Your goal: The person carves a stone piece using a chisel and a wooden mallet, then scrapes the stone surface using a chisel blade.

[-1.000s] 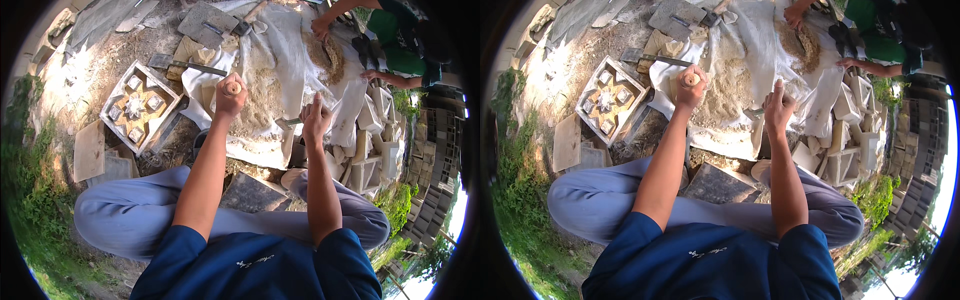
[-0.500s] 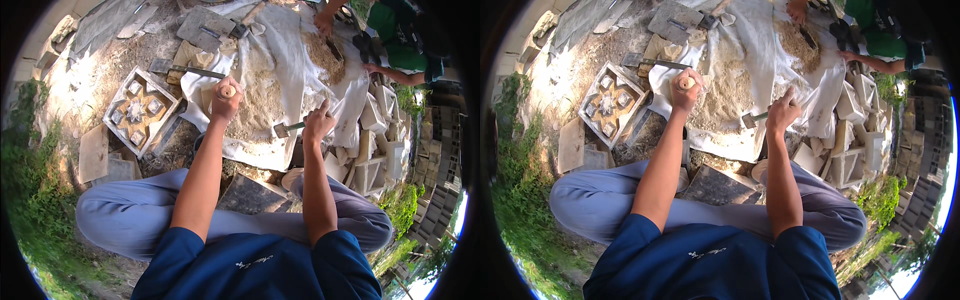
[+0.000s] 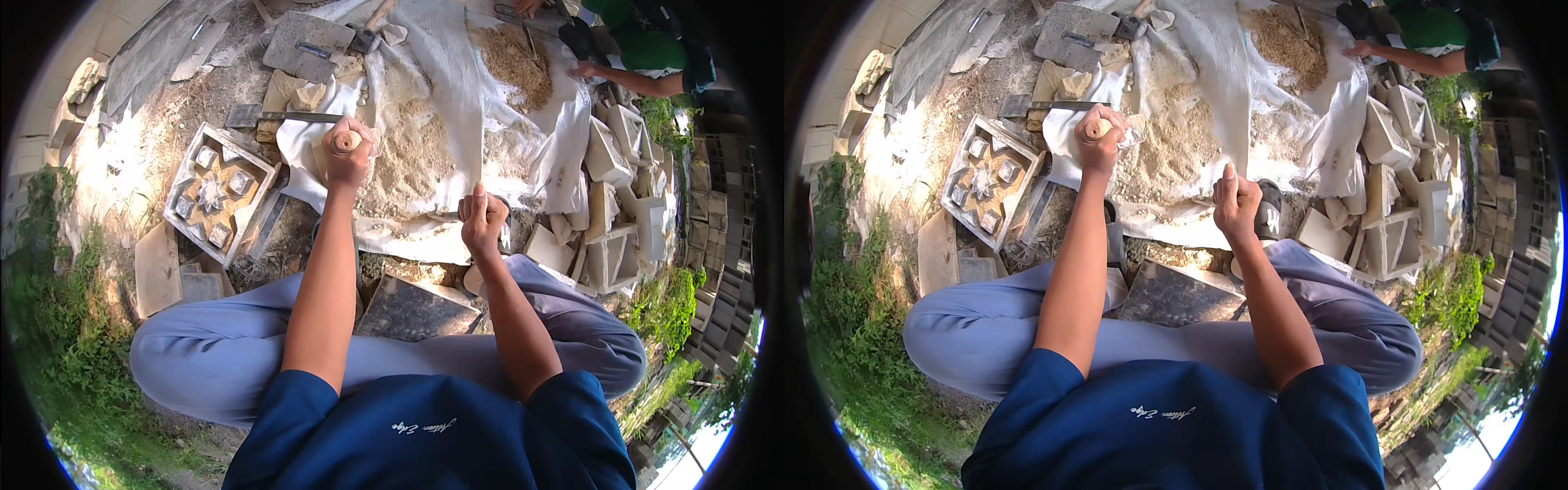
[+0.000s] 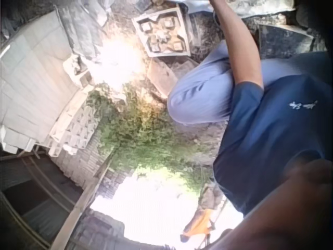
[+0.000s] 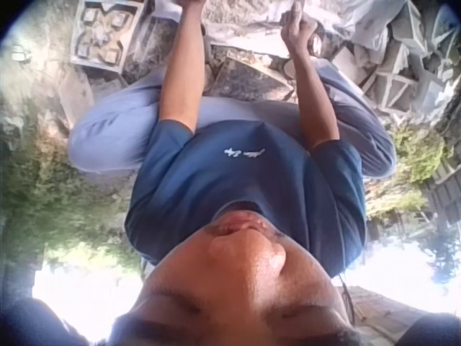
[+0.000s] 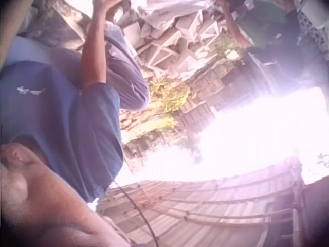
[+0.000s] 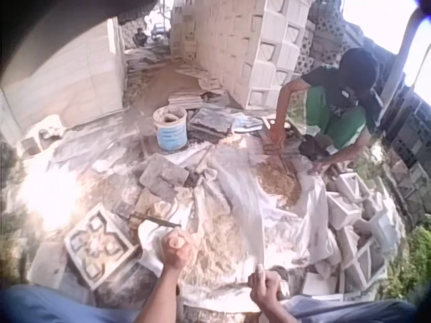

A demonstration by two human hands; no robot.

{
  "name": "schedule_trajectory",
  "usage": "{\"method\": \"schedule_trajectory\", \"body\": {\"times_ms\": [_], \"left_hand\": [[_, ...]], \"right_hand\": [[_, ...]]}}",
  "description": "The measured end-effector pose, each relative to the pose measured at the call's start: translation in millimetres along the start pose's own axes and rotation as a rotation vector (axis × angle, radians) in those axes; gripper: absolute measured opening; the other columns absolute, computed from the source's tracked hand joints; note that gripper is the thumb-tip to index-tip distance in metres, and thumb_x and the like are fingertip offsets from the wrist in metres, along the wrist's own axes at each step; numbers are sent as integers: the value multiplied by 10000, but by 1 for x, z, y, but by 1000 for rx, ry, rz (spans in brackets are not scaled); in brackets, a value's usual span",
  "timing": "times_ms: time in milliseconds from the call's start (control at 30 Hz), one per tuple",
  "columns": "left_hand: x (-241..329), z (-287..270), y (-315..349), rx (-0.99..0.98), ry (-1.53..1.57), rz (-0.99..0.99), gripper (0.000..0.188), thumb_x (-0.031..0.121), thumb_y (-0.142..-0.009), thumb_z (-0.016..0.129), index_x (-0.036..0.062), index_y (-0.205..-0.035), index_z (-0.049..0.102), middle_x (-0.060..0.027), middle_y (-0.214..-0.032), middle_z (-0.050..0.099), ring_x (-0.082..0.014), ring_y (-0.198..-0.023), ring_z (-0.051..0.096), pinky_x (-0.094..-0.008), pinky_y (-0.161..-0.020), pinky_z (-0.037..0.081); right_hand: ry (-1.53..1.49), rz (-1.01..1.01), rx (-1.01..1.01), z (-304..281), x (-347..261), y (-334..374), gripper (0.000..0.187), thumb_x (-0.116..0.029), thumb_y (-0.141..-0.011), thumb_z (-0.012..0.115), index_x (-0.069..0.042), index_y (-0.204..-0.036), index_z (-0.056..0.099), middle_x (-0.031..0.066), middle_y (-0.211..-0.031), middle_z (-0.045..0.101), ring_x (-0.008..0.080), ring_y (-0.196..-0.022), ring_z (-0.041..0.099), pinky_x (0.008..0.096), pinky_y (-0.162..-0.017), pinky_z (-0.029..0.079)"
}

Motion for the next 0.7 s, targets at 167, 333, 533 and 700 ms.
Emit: {"method": "schedule_trajectory", "body": {"times_ms": [167,333,533,700], "left_hand": [[-6,-3,1,-16,25,-3,84,-39,-692,554,33,-729,534,-69,-725,613,-138,-648,581,-284,-590,495],[-3,-10,0,-17,2,50,107,-45,-684,535,27,-763,522,-89,-702,606,-147,-614,578,-285,-560,483],[-7,-3,1,-30,23,27,105,-44,-687,531,28,-763,519,-93,-705,609,-144,-597,572,-281,-558,478],[-5,-8,3,-13,-39,34,86,-30,-686,536,24,-752,524,-86,-706,610,-129,-590,562,-266,-561,462]], "right_hand": [[-124,137,91,-10,-1,-15,583,-272,-1094,440,-94,-551,320,-38,-461,295,62,-406,223,286,-406,169],[-91,125,81,1,-40,-31,585,-267,-1092,442,-100,-547,312,-36,-458,295,64,-409,217,289,-412,162],[50,27,57,-4,5,-9,554,-227,-1096,428,-82,-570,330,-36,-479,307,60,-430,234,292,-427,173],[-36,48,74,-7,-29,-26,577,-260,-1090,455,-85,-550,350,-33,-469,321,61,-421,217,292,-418,182]]}}
Point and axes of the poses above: each hand's wrist, its own y-axis away from the middle knuckle, its own z-axis out of the palm, x = y × z, the point moved 1 cm from there along -y, towards the middle knuckle
